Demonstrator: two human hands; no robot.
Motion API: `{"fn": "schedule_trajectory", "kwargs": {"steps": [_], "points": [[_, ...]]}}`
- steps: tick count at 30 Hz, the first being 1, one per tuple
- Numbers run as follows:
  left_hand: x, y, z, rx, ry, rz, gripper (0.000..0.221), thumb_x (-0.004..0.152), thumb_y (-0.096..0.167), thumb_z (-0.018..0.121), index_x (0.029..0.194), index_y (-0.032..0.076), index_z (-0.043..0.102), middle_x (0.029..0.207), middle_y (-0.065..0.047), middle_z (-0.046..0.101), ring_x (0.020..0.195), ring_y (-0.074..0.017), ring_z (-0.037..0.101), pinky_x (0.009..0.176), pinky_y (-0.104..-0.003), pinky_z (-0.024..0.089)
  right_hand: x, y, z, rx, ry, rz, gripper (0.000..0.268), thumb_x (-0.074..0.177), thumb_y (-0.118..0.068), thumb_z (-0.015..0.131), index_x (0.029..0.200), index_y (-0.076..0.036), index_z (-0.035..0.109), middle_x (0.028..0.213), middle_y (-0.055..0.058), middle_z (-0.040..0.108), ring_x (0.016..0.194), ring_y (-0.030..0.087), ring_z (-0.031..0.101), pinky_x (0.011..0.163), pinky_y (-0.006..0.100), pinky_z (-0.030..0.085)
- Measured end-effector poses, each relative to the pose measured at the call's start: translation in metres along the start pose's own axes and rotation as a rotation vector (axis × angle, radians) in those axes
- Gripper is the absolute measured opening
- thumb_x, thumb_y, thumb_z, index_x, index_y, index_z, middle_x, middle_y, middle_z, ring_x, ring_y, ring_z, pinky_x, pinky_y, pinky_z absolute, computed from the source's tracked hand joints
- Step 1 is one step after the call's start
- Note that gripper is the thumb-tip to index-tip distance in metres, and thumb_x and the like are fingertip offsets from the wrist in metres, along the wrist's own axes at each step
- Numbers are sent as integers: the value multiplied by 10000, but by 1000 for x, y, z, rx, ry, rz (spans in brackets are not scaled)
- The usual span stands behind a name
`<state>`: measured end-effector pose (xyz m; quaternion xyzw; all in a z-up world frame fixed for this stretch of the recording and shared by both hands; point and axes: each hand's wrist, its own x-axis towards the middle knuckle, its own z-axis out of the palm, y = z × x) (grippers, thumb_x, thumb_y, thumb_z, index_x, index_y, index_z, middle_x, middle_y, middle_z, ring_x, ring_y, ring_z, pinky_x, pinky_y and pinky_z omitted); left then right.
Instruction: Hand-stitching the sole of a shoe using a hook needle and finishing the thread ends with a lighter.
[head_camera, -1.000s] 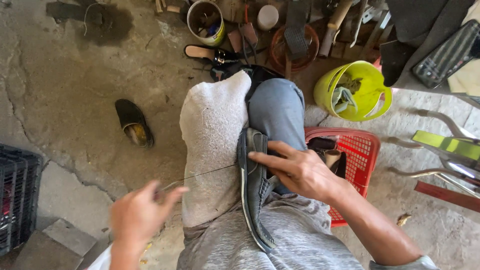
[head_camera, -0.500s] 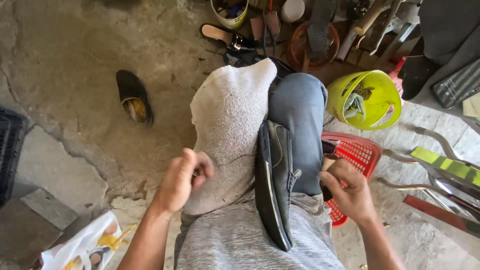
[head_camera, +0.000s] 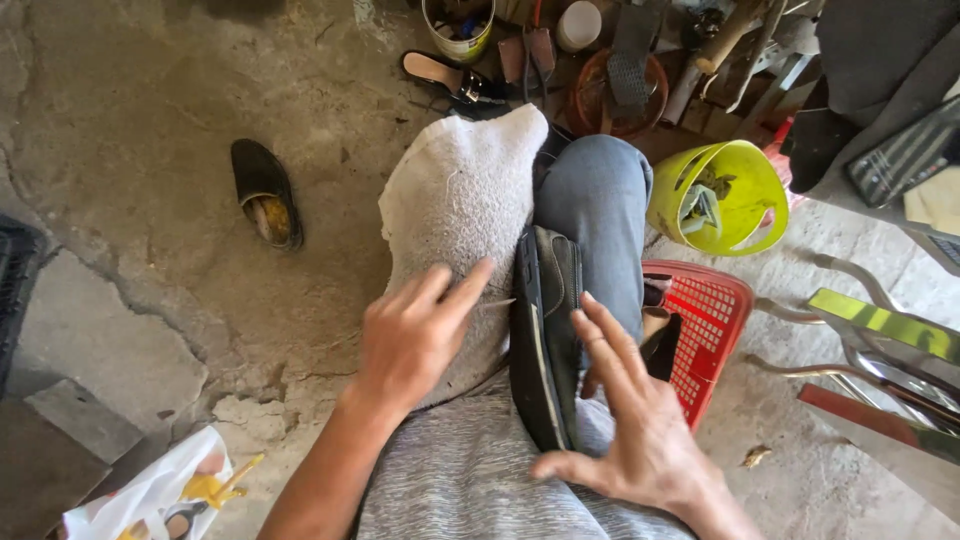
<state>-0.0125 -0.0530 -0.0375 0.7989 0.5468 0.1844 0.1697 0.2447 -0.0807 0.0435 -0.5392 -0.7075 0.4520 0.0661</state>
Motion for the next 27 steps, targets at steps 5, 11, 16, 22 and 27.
{"fn": "schedule_trajectory", "kwargs": {"steps": [5,11,16,22,27], "points": [[9,11,-10,-105,-129,-6,109,1017,104,628,1114,82,673,810,-51,677,546,-152,616,420,-285,529,-5,2,13,-119,145,-55,1149,716,-715,718,1573,-80,291,1675,184,302,1037,229,756,598,361,618],[-6,14,-41,-870,-526,-301,163,1013,216,547,874,134,572,651,27,571,485,-103,472,481,-301,420,-5,2,19,-133,199,-111,1021,781,-622,683,1573,-91,318,1675,218,295,1348,377,625,688,397,639],[-33,32,-47,-1095,-387,-208,338,1053,361,497,902,99,648,773,-23,662,665,-125,675,556,-236,647,-3,5,19,-71,200,-101,984,772,-593,679,1559,-109,343,1667,209,316,854,242,795,576,372,621],[-68,46,-74,-830,86,-270,425,935,50,594,626,114,309,555,-6,328,465,-111,283,450,-298,245,4,10,18,-85,174,-9,1138,696,-674,665,1574,-60,280,1687,183,265,702,187,728,509,359,588],[-61,38,-77,-829,134,-156,401,917,57,564,629,108,290,538,-15,352,451,-140,289,465,-332,225,7,11,9,-61,21,76,1186,674,-706,657,1592,-70,259,1662,135,341,885,262,768,768,410,612]]}}
